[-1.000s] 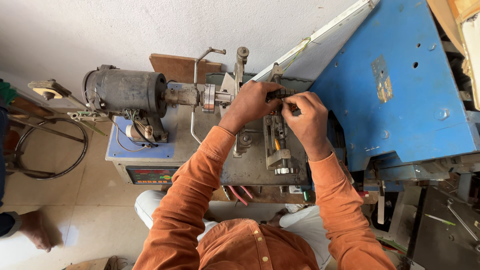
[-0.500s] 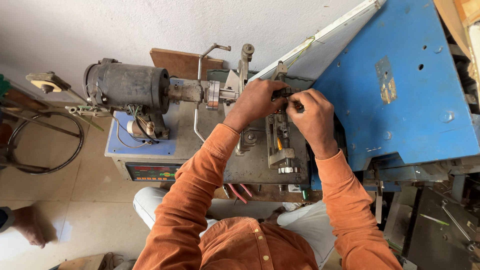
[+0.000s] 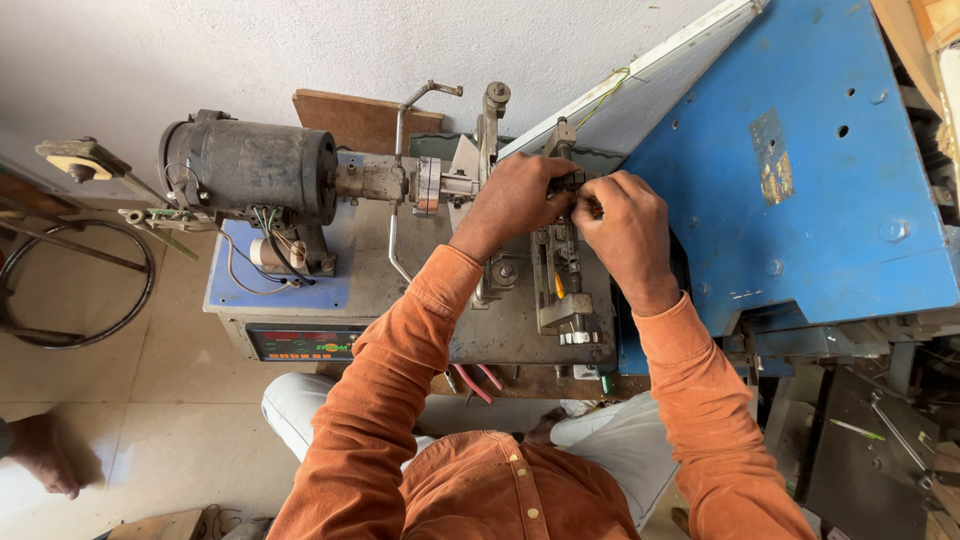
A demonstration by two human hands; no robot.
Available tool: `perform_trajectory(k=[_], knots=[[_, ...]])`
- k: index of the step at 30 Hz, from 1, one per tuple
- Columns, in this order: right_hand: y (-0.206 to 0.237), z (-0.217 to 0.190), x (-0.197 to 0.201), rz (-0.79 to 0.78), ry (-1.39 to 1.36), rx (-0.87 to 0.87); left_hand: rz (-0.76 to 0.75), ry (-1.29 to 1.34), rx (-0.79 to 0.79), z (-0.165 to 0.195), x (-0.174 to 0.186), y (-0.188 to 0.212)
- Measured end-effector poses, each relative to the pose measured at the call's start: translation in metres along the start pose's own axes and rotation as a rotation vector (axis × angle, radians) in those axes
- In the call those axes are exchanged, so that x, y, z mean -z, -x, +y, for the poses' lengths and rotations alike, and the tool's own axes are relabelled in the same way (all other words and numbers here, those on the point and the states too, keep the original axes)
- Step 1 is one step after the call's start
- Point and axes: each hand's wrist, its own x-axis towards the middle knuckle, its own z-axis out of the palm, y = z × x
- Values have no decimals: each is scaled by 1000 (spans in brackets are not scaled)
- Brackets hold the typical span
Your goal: The person works at a bench-mounted coil winding machine, fitting a wound copper-wire stator onto the machine spindle and tightening its clamps by hand. They use a yellow-handled screwdriver-like tool to adjust and press the windings, turn the machine crank, and reposition the stator repeatedly while winding wire.
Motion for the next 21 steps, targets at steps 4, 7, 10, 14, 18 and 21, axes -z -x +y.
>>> perform_trajectory(k=[4, 7, 10, 14, 18, 21], knots=[[1, -6, -1, -11, 64, 10, -6, 2, -12, 0, 1, 0], [3, -11, -1, -9, 84, 3, -10, 8, 9, 0, 1, 0], [6, -15, -2, 26, 109, 39, -44, 17, 21, 1, 0, -1], [9, -18, -2, 56, 103, 61, -33, -13, 4, -1, 0, 0], [9, -19, -1, 69, 67, 57, -50, -20, 5, -3, 3, -1], [10, -7, 7, 29, -94, -17, -43, -6, -20, 0, 6, -1]])
